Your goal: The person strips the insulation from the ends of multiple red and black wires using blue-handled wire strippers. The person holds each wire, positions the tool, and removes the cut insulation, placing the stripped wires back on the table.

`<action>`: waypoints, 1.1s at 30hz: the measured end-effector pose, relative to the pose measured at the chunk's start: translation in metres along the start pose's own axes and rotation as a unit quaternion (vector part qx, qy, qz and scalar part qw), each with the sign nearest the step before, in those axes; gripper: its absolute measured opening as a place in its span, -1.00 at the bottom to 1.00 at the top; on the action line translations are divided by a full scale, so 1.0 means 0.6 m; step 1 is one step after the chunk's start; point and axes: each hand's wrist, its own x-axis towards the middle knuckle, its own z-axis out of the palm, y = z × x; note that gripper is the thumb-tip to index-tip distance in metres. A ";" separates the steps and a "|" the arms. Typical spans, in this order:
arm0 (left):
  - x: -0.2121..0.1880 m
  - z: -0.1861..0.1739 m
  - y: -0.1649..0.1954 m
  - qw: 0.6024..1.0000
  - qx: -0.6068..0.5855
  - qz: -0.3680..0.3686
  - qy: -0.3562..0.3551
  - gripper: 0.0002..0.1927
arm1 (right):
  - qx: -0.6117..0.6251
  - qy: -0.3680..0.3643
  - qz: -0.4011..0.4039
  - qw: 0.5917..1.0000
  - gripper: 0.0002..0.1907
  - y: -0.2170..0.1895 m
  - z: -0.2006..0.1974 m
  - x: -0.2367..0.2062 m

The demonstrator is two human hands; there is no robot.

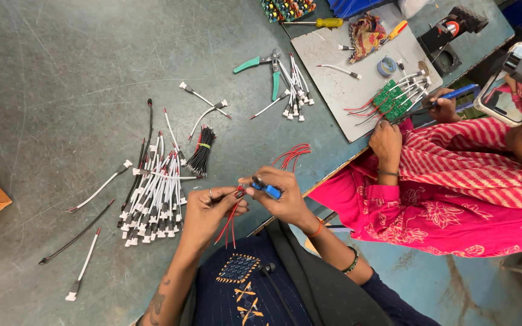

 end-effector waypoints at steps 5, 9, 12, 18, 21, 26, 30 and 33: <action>0.003 0.000 -0.002 1.000 0.005 0.000 0.006 -0.79 | -0.024 0.004 0.036 0.999 -0.78 0.001 0.000 -0.003; 0.001 0.000 -0.001 1.000 0.006 0.007 0.007 -0.79 | -0.016 -0.015 0.024 0.999 -0.80 -0.002 -0.003 -0.002; -0.002 0.003 0.005 1.000 0.009 0.021 0.010 -0.80 | 0.015 0.013 0.058 0.998 -0.91 -0.010 -0.007 0.001; -0.023 0.014 0.038 0.997 0.034 0.057 0.026 -0.81 | -0.132 -0.019 0.064 0.989 -0.65 -0.055 -0.025 -0.004; -0.034 0.021 0.056 0.994 0.060 0.089 0.032 -0.82 | -0.175 -0.032 0.077 0.981 -0.60 -0.077 -0.026 -0.010; -0.049 0.027 0.075 0.990 0.103 0.096 0.018 -0.81 | -0.192 -0.058 0.100 0.975 -0.56 -0.086 -0.028 -0.012; -0.052 0.029 0.080 0.987 0.124 0.102 0.009 -0.81 | -0.181 -0.066 0.089 0.977 -0.55 -0.086 -0.030 -0.014; -0.052 0.030 0.080 0.987 0.122 0.102 0.005 -0.81 | -0.193 -0.074 0.078 0.975 -0.56 -0.083 -0.031 -0.015</action>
